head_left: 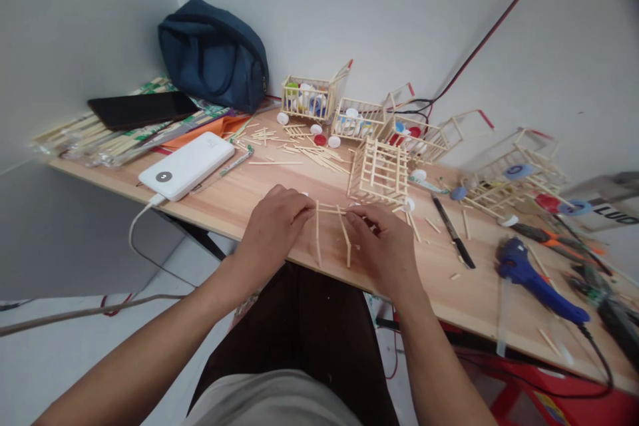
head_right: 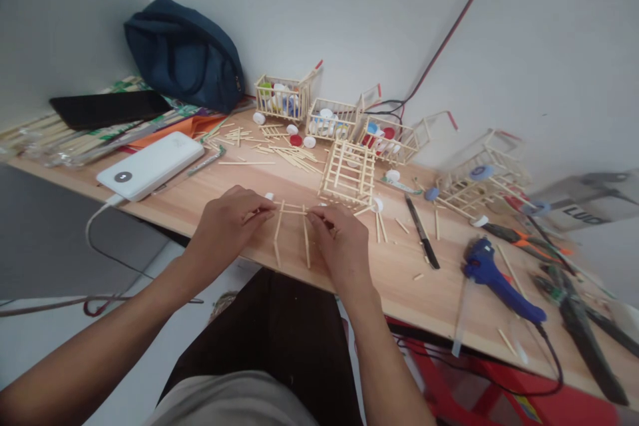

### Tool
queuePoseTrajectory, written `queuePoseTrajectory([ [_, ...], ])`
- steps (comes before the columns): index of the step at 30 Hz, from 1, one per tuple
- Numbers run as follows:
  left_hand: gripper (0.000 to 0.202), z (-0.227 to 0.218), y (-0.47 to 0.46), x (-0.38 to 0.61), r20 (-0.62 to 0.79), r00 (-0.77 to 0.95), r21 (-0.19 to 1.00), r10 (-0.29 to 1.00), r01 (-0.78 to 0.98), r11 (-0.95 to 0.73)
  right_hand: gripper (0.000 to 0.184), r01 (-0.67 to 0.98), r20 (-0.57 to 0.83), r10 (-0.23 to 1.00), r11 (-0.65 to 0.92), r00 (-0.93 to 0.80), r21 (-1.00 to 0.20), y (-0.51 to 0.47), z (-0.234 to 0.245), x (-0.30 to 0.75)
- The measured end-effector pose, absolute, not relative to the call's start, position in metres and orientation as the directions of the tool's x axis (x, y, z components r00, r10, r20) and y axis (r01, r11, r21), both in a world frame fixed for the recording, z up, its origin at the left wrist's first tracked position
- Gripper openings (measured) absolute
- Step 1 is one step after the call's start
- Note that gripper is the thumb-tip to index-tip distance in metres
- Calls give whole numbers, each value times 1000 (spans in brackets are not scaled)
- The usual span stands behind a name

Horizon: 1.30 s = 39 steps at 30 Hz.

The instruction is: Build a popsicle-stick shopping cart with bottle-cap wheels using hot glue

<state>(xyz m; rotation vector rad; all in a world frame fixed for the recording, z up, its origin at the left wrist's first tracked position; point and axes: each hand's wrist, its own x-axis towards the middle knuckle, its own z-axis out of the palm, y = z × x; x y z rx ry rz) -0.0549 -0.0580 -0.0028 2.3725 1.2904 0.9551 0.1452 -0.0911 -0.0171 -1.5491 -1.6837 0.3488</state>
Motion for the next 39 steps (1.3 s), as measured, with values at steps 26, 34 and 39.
queuePoseTrajectory([
  [26,15,-7,-56,-47,358,433,424,827,714,-557,19,740,355,932,191,69,-645,-90,-15,145],
  [34,18,-5,-58,-46,338,437,408,833,730,-548,21,792,385,922,218,23,-570,-91,-14,143],
  [39,20,-6,-58,-46,337,434,407,835,733,-545,20,801,387,922,212,26,-559,-92,-14,141],
])
